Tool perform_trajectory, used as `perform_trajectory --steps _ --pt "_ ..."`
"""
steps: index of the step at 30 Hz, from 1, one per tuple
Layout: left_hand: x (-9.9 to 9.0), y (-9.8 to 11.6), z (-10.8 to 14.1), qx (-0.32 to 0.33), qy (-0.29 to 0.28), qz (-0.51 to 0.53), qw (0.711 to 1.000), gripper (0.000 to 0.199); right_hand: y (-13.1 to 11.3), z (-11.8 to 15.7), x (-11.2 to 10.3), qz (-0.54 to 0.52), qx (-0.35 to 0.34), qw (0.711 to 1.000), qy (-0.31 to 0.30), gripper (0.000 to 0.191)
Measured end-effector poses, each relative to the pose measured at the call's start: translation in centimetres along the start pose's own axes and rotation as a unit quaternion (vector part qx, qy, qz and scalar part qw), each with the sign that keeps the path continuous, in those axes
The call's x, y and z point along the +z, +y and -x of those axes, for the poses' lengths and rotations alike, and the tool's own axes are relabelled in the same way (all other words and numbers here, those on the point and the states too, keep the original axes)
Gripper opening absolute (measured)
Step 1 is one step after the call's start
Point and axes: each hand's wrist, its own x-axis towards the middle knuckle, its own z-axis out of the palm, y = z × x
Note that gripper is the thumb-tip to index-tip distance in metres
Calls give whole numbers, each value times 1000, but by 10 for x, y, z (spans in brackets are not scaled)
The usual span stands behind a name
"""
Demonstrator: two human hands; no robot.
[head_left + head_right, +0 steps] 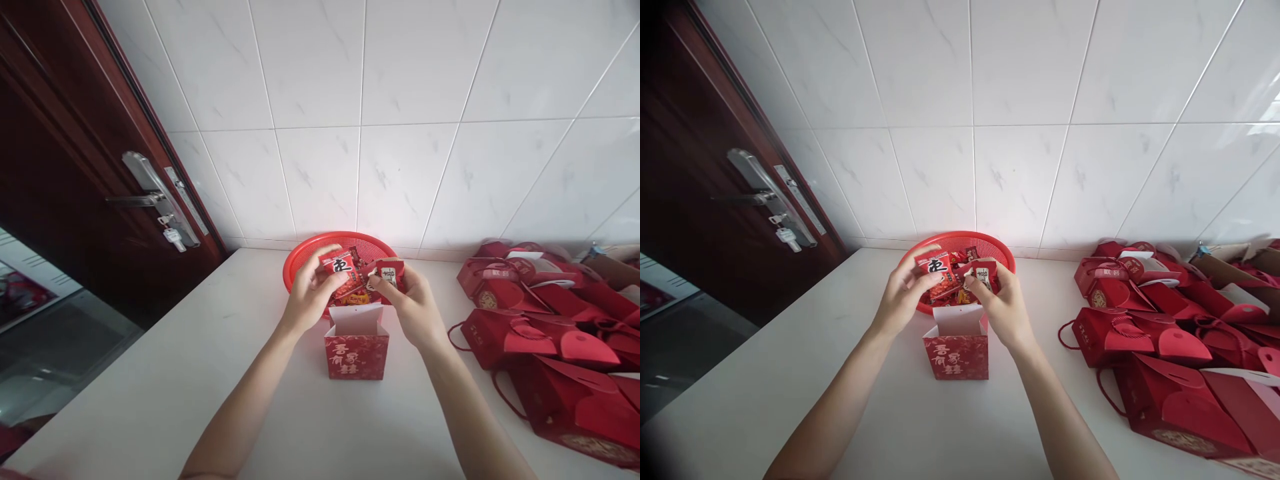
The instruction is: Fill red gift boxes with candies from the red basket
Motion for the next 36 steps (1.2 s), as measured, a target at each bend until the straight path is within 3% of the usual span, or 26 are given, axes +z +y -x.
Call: perform_trajectory --steps 3,7,10,19,22,26,31,36 --pt "-6 -4 -1 45 37 -56 997 58 0 -1 -3 6 2 1000 3 20" --pt "-6 -5 -1 85 -42 -125 988 25 0 0 -1 4 9 1000 -19 22" --pt "-3 -1 1 84 -79 -140 983 23 0 2 2 -7 5 1000 -14 24" --pt "0 5 4 130 -64 -177 973 25 0 1 2 25 15 999 -17 32" --pt "-1 6 3 137 -61 -184 971 30 0 -1 -2 48 4 999 4 31" --pt "-5 7 1 125 -100 -191 968 34 -6 -1 -7 120 -46 990 57 23" --pt "-8 7 2 117 -166 -178 963 33 -13 1 -10 173 -58 983 -23 17" --pt "-9 7 2 134 -166 -205 955 32 -17 3 -16 222 -45 969 -95 11"
